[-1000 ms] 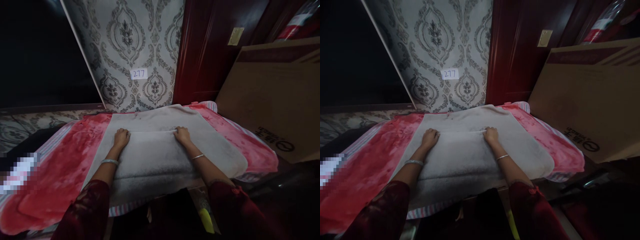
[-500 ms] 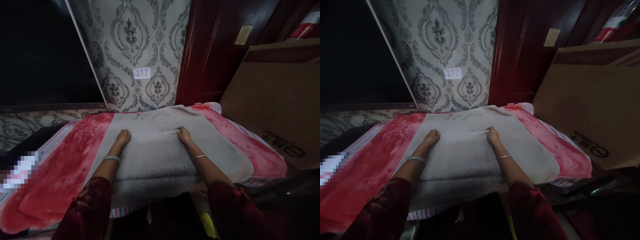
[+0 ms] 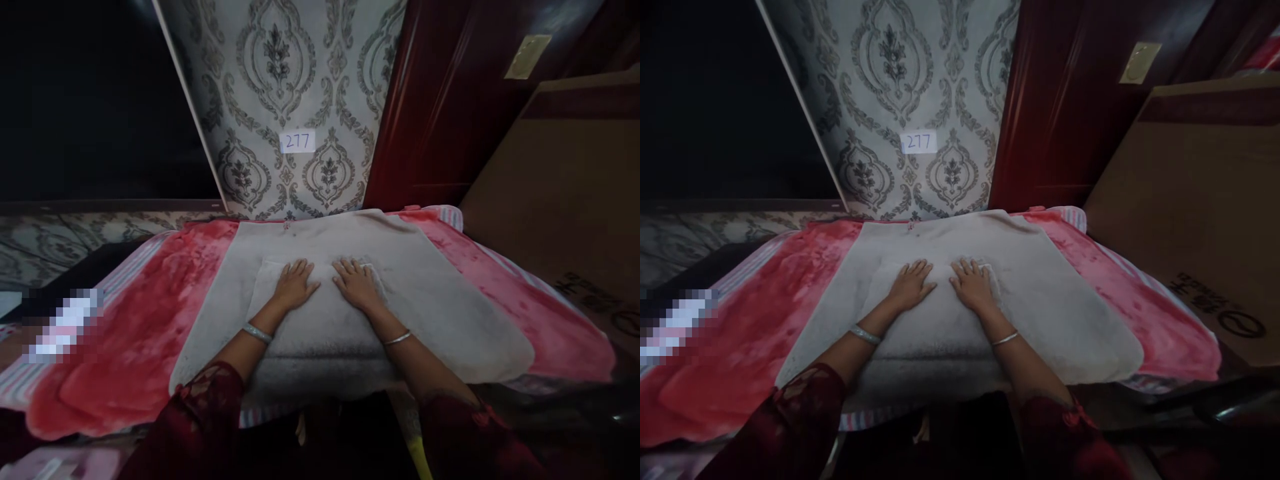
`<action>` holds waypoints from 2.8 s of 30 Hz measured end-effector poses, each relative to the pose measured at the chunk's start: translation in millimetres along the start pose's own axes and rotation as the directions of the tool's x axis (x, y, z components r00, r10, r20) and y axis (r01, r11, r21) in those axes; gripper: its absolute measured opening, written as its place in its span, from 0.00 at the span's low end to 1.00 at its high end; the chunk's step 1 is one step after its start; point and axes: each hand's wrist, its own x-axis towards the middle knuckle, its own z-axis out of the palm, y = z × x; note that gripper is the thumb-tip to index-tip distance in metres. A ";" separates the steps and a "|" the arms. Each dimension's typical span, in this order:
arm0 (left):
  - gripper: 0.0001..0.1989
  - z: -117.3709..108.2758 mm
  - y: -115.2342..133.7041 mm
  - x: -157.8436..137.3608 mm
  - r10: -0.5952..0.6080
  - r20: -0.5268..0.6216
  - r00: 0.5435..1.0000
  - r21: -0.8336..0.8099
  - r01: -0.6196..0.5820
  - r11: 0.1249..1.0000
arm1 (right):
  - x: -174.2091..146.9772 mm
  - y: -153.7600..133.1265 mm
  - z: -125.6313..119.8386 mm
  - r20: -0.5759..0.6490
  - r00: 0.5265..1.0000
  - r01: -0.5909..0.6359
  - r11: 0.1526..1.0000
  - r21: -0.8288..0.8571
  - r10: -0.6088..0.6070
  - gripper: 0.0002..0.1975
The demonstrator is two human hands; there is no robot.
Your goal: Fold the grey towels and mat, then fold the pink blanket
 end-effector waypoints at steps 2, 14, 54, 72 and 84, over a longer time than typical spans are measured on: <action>0.34 -5.5 -9.0 0.1 -0.120 0.008 0.993 0.011 0.120 0.993 | 0.9 1.9 0.7 0.004 1.000 -0.006 1.000 -0.002 0.006 0.27; 0.31 -13.1 -64.4 -8.9 -0.516 0.021 0.856 -0.080 0.516 0.853 | 2.1 2.7 3.4 -0.002 1.000 -0.008 1.000 0.012 0.008 0.28; 0.30 -36.7 -34.4 -91.8 -0.477 0.022 0.879 -0.002 0.477 0.879 | -42.8 10.4 -20.6 0.071 0.970 -0.236 0.968 0.081 0.231 0.30; 0.33 -3.1 35.2 -121.5 -0.168 0.001 0.986 -0.025 0.168 0.985 | -110.4 -34.9 -6.9 0.003 0.997 -0.073 0.997 0.025 0.073 0.29; 0.31 -9.5 -47.6 -142.1 -0.424 0.034 0.905 -0.127 0.425 0.896 | -107.0 -35.4 -3.1 -0.017 0.996 -0.081 0.991 0.107 0.083 0.28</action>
